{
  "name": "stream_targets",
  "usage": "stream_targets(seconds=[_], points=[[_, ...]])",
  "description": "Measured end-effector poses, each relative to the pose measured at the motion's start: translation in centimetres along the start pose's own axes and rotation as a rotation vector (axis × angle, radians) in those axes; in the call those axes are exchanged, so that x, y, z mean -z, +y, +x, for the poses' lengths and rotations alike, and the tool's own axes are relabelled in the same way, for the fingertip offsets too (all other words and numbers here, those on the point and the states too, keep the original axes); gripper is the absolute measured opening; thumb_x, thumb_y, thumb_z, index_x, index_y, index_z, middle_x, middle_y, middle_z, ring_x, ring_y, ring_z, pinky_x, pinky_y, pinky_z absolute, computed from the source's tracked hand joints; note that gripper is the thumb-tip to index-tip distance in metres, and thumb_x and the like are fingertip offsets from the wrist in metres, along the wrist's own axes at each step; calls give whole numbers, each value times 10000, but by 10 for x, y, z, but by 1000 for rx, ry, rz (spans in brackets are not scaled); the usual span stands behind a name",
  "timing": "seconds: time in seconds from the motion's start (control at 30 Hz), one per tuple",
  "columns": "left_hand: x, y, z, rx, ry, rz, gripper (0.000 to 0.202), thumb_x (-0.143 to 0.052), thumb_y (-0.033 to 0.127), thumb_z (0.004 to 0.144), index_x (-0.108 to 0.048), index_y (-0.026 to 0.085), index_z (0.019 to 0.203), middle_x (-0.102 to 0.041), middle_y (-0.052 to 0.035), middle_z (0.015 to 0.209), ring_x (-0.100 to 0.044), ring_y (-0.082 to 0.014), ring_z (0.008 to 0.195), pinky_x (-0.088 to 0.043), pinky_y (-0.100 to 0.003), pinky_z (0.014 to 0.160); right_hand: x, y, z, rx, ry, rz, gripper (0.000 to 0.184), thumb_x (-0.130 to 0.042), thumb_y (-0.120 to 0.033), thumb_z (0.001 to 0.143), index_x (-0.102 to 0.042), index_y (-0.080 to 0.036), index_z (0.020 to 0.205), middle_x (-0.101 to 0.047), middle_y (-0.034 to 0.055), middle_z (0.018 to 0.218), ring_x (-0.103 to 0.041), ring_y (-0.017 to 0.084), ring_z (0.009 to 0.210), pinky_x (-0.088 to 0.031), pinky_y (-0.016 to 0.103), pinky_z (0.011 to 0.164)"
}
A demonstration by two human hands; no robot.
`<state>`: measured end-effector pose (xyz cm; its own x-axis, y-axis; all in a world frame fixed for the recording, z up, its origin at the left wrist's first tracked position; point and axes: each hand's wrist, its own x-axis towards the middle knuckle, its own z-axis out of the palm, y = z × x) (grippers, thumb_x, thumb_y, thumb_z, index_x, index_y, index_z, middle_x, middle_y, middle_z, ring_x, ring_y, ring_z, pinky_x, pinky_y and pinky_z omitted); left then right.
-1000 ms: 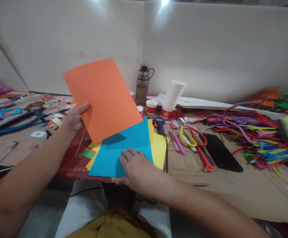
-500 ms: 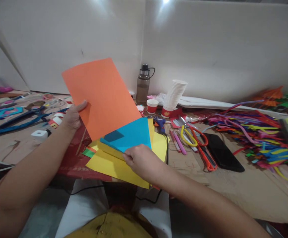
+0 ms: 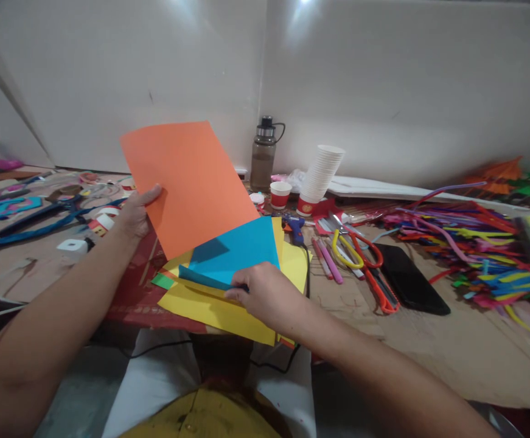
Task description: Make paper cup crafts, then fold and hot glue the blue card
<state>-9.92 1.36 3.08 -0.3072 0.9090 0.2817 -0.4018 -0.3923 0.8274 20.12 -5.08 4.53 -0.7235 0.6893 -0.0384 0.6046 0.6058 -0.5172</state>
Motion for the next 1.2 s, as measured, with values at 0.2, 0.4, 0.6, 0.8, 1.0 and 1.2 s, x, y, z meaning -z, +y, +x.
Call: stream_targets(seconds=[0.2,0.4,0.6,0.8,1.0,1.2], points=[[2,-2,1,0,-17,0,316,-682,171,711,-650,138,1024,-670,-101,1098,-633,-274,1008,-540,-382,877,1,8,2,22,-49,98,412,-429,-417,884,-512,-161,572,-363,-50,529,-285,79,529,-210,229,496],[1,-3,1,-32,1,32,342,-679,182,711,-637,152,1049,-667,-84,1114,-628,-262,1018,-543,-365,872,9,3,8,40,151,6,283,-407,-320,910,-614,-180,777,-584,-8,687,-462,104,604,-292,231,555],[-2,1,0,-47,36,23,335,-661,199,746,-605,186,1076,-653,-86,1135,-573,-274,1117,-512,-388,921,-16,-5,0,232,259,-500,424,-389,-113,854,-506,-212,1249,-622,60,814,-509,161,697,-323,263,579],[1,3,2,-79,-19,-11,298,-645,195,761,-601,181,1056,-627,-74,1187,-546,-287,1147,-506,-406,926,-29,-13,-1,457,47,-647,508,-449,-96,836,-429,-269,1314,-573,62,884,-498,154,678,-347,280,566],[3,0,3,-83,-39,-36,271,-594,132,808,-567,129,1078,-636,-70,1167,-584,-260,1084,-481,-417,944,-33,-12,-1,336,9,-482,178,-521,-269,866,-609,-163,978,-586,82,954,-519,217,876,-403,333,696],[1,-1,2,-91,-45,-26,284,-620,122,787,-570,126,1067,-665,-57,1104,-585,-256,1078,-480,-413,945,-35,-18,-4,245,-19,-404,324,-586,-459,810,-636,-152,900,-601,89,948,-515,234,900,-408,339,705]])
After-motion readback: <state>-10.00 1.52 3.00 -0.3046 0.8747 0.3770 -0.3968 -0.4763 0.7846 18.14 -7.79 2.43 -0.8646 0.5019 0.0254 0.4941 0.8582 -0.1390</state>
